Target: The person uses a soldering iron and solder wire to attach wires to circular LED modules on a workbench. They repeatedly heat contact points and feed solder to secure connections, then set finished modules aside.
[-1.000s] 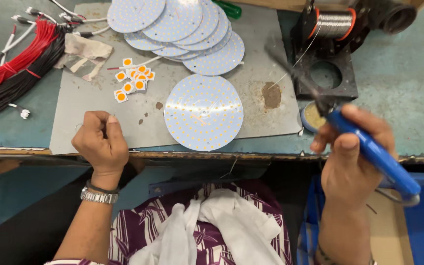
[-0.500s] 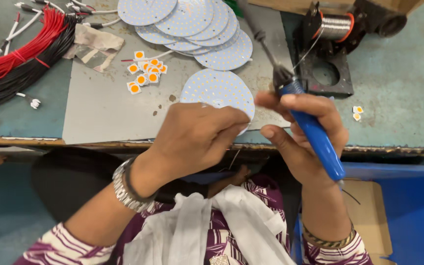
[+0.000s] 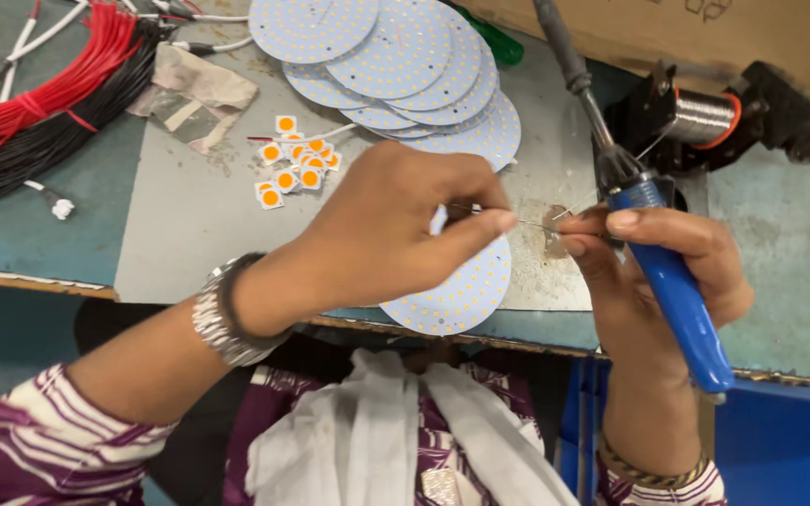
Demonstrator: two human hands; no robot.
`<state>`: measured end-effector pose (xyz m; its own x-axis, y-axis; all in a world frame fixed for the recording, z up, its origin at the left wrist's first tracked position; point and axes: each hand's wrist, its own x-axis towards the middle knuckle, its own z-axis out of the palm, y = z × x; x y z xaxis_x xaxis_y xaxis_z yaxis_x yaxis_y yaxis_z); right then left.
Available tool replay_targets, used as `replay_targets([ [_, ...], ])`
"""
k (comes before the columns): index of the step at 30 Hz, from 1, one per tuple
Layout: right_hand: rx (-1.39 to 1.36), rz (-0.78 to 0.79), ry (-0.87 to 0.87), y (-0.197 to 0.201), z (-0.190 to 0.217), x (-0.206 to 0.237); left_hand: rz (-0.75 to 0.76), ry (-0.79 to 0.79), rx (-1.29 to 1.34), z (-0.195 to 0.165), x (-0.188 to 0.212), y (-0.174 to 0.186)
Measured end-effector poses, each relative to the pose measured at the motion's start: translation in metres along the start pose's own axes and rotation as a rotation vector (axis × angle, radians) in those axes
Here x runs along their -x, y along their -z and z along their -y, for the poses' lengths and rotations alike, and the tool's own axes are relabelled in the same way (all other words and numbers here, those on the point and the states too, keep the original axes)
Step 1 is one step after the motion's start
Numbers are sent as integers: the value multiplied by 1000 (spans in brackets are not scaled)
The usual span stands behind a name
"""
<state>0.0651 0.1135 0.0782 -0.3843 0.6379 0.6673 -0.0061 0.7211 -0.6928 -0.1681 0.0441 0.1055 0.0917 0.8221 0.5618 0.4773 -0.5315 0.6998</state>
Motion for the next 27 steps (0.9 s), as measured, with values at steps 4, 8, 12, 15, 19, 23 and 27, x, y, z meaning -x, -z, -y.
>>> replay_targets([
  [4,128,170,144,-11,6,-4,-13,365,88,-5,30,12],
  [8,221,196,261,-19,2,10,-22,581,178,-4,60,11],
  [12,143,30,194,-19,-8,32,-251,704,137,-1,87,12],
  [15,43,-121,5,-3,-9,50,-437,255,-321,5,100,-5],
  [19,-121,-243,-24,13,-18,61,-439,57,-381,18,109,-35],
  [23,-299,-312,-162,38,-20,57,-408,76,-370,21,114,-47],
  [27,-219,-301,-265,53,-25,46,-400,72,-375,20,112,-50],
])
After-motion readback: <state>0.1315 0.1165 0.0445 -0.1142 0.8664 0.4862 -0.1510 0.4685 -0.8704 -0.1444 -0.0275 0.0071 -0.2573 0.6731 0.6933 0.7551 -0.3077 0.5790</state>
